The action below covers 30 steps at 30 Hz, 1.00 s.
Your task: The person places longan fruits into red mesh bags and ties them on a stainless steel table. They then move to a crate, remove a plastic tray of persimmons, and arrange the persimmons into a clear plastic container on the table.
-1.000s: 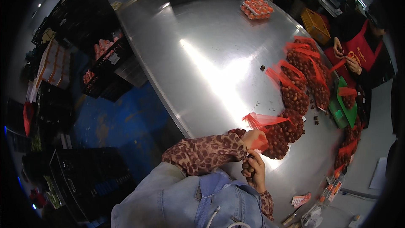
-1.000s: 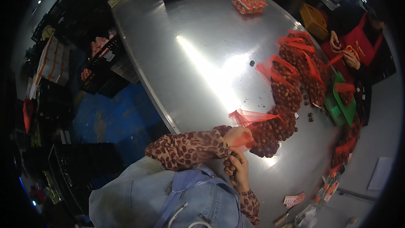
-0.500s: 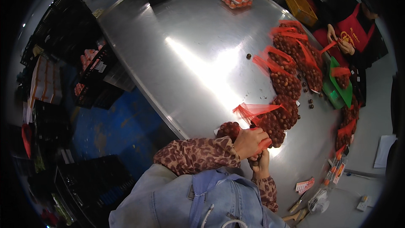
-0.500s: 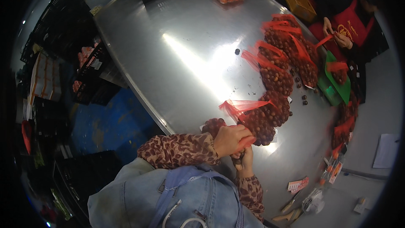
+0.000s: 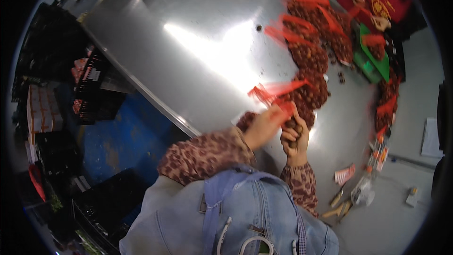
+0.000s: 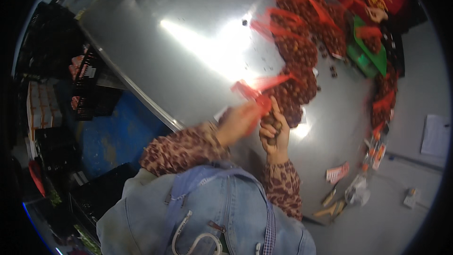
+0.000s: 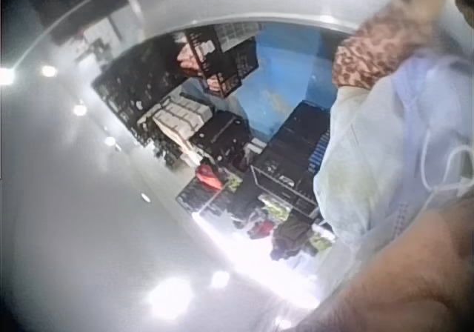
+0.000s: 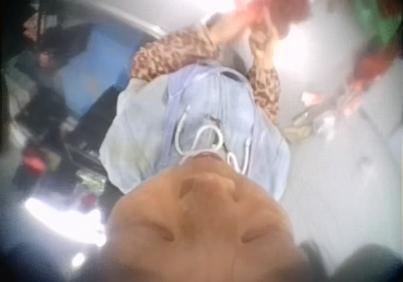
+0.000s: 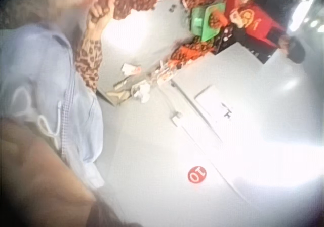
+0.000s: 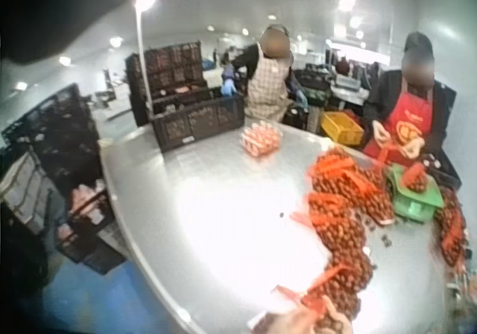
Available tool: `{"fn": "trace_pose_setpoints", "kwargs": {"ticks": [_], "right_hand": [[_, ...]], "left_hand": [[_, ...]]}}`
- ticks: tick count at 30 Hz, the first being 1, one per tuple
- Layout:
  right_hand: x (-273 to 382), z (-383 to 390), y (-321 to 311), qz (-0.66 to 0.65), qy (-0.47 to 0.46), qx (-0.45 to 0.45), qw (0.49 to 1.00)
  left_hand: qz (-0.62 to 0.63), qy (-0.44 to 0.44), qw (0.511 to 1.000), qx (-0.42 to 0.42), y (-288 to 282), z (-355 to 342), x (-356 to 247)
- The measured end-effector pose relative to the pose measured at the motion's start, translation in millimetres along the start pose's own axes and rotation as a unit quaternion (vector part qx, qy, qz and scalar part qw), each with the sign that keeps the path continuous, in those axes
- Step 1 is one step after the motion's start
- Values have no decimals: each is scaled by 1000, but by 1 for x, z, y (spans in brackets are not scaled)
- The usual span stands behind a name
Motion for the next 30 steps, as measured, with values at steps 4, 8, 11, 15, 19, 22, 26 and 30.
{"fn": "trace_pose_setpoints", "kwargs": {"ticks": [4,8,11,15,19,22,26,30], "right_hand": [[7,32,3,163,12,-59,985],[-12,63,46,248,67,86,963],[-37,70,56,256,179,103,944],[-47,59,51,286,191,75,936],[-46,57,43,246,158,17,956],[-41,54,28,229,119,-69,964],[-39,49,14,226,120,-67,964],[-43,51,-8,91,132,-126,979]], "left_hand": [[324,-100,941,20,-21,-6,18],[238,-32,969,62,-20,-5,6],[121,41,989,72,-6,-7,-5],[-6,54,994,92,1,-8,-6],[-43,28,998,36,-12,-2,-10],[-139,49,989,14,-13,9,-26],[-312,157,936,-45,5,32,-55],[-366,246,893,-92,12,43,-68]]}}
Point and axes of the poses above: each hand's wrist, its own z-axis away from the middle knuckle, its own y-axis out of the palm, x = y × z, the point moved 6 cm from there along -z, towards the middle knuckle, and after that the axes turned 9 degrees about x, right-handed, at the moved point
